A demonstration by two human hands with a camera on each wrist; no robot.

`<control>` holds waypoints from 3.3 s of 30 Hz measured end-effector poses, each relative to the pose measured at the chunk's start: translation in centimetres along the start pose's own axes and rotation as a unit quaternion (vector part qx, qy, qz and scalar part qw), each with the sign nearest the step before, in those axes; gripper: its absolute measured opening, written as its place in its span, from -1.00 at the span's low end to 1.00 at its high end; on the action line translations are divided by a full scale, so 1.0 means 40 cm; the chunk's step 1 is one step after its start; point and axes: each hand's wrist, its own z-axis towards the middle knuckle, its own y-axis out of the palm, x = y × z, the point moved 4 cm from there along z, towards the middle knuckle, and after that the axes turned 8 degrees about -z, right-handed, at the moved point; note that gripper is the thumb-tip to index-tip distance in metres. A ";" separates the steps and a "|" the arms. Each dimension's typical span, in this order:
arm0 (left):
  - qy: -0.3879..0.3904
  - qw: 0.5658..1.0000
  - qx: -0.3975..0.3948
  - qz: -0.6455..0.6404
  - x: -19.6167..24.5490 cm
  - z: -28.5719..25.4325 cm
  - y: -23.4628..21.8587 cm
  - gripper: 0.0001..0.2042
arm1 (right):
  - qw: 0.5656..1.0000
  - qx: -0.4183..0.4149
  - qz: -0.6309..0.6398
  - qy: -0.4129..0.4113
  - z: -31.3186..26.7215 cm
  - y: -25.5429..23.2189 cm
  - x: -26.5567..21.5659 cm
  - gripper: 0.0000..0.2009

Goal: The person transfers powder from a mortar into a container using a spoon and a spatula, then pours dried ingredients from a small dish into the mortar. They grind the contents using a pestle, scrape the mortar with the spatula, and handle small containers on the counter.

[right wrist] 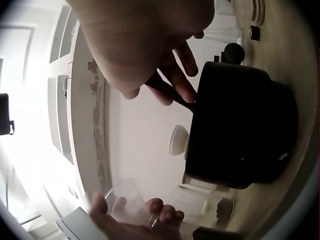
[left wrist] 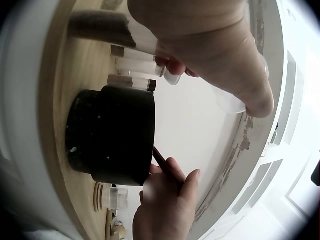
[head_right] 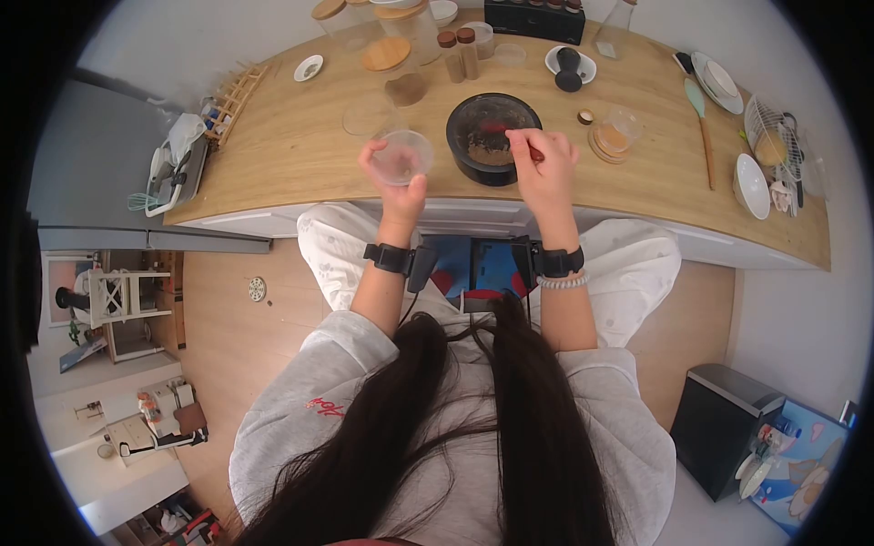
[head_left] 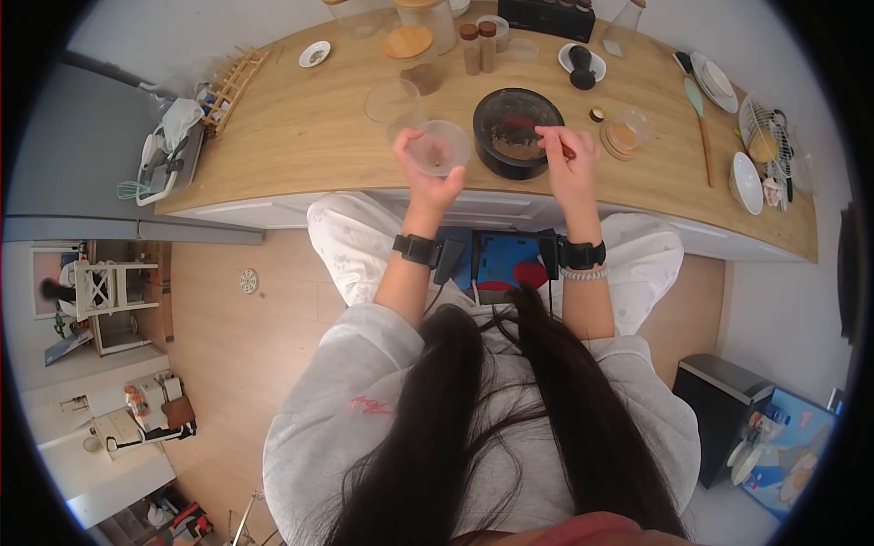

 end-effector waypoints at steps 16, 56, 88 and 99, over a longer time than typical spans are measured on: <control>0.021 1.000 -0.019 0.010 0.010 0.001 0.013 -0.27 | 0.996 0.005 0.082 0.018 -0.001 0.009 0.020 -0.73; 0.020 0.999 -0.026 0.021 0.013 0.001 0.017 -0.26 | 0.991 0.017 0.116 0.070 -0.005 -0.007 0.062 -0.74; 0.012 0.998 -0.056 0.025 0.022 0.000 0.037 -0.28 | 0.987 0.007 -0.095 -0.133 0.069 -0.077 -0.038 -0.74; 0.011 0.999 -0.047 0.022 0.017 -0.002 0.028 -0.27 | 0.977 -0.105 -0.114 -0.148 0.025 -0.052 -0.117 -0.70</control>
